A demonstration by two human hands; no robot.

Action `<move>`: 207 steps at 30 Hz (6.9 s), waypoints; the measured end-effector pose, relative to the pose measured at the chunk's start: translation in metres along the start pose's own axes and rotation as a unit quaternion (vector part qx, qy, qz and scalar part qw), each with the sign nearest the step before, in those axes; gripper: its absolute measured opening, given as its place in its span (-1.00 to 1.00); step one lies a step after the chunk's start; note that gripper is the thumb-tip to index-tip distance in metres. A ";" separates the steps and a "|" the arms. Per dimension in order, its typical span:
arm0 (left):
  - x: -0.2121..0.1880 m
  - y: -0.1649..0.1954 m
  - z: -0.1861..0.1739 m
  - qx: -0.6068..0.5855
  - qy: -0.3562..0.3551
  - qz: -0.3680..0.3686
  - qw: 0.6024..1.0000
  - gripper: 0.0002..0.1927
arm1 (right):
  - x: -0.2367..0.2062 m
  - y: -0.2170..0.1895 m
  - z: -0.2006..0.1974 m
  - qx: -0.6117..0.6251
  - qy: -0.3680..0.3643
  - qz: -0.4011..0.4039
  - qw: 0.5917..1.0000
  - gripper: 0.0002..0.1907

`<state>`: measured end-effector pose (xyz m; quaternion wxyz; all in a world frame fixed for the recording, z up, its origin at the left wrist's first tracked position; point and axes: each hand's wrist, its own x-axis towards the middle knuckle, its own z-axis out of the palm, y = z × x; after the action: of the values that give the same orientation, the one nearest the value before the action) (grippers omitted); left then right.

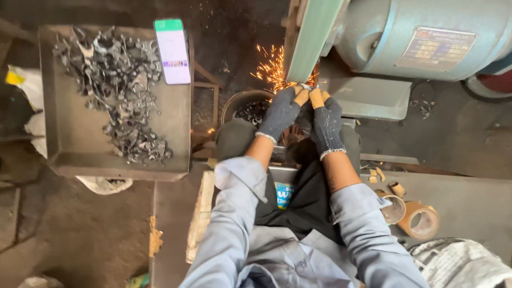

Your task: The person sits cross-legged on the floor and uses a bench grinder to smooth small metal parts. They pick up parts from a metal tray, press them against the spinning wheel to create sparks, and then place the finished pieces into a bucket. A smartphone is visible on the tray during the process.

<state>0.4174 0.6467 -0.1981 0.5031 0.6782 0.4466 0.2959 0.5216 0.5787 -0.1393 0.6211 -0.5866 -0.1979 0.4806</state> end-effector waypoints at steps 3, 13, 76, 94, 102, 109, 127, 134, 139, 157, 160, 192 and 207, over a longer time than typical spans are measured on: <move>0.000 -0.003 -0.011 -0.013 -0.016 0.018 1.000 -0.65 | 0.001 0.006 0.008 0.005 -0.013 -0.007 1.000 -0.66; -0.004 0.012 0.003 -0.289 -0.037 0.045 0.955 -0.63 | -0.004 -0.006 0.010 0.076 -0.062 -0.118 0.988 -0.80; -0.002 -0.016 -0.003 -0.086 0.103 -0.036 0.990 -0.70 | 0.031 0.030 0.007 0.029 -0.048 0.083 0.995 -0.70; -0.071 0.045 -0.073 0.247 -0.097 0.164 0.950 -0.36 | -0.078 -0.028 0.014 -0.309 -0.069 0.015 0.948 -0.64; -0.006 0.023 -0.054 -0.406 -0.245 0.044 0.879 -0.60 | -0.018 0.000 0.009 -0.043 -0.203 0.006 0.978 -0.47; 0.014 0.008 -0.048 -0.169 -0.143 -0.152 0.963 -0.74 | 0.028 0.048 0.008 0.015 -0.039 0.126 0.991 -0.54; -0.108 0.046 -0.052 0.037 0.006 0.207 0.978 -0.29 | -0.079 -0.001 -0.030 0.153 -0.213 0.227 0.938 -0.61; -0.059 0.064 -0.067 -0.053 -0.224 0.013 0.973 -0.58 | -0.054 -0.022 -0.024 0.010 -0.288 0.053 0.956 -0.54; 0.001 0.033 -0.056 -0.236 -0.222 0.027 0.946 -0.74 | -0.024 -0.002 0.017 -0.063 -0.180 -0.058 0.980 -0.54; -0.043 0.022 -0.075 -0.161 -0.284 0.017 0.945 -0.40 | -0.037 0.014 -0.007 -0.064 -0.180 0.063 0.980 -0.56; -0.050 0.022 -0.082 -0.067 -0.276 0.038 0.958 -0.39 | -0.045 0.021 0.002 0.106 -0.086 0.239 0.961 -0.52; -0.067 0.018 -0.065 0.022 -0.141 -0.071 0.987 -0.38 | -0.052 0.034 0.018 -0.191 0.004 0.011 0.982 -0.60; -0.052 0.009 -0.074 -0.189 -0.287 -0.139 0.929 -0.77 | -0.054 0.011 0.006 -0.113 -0.181 0.022 0.977 -0.59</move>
<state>0.3356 0.6298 -0.1635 0.7649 0.5575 0.3084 0.0944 0.4876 0.5356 -0.1310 0.4945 -0.5604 -0.3468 0.5667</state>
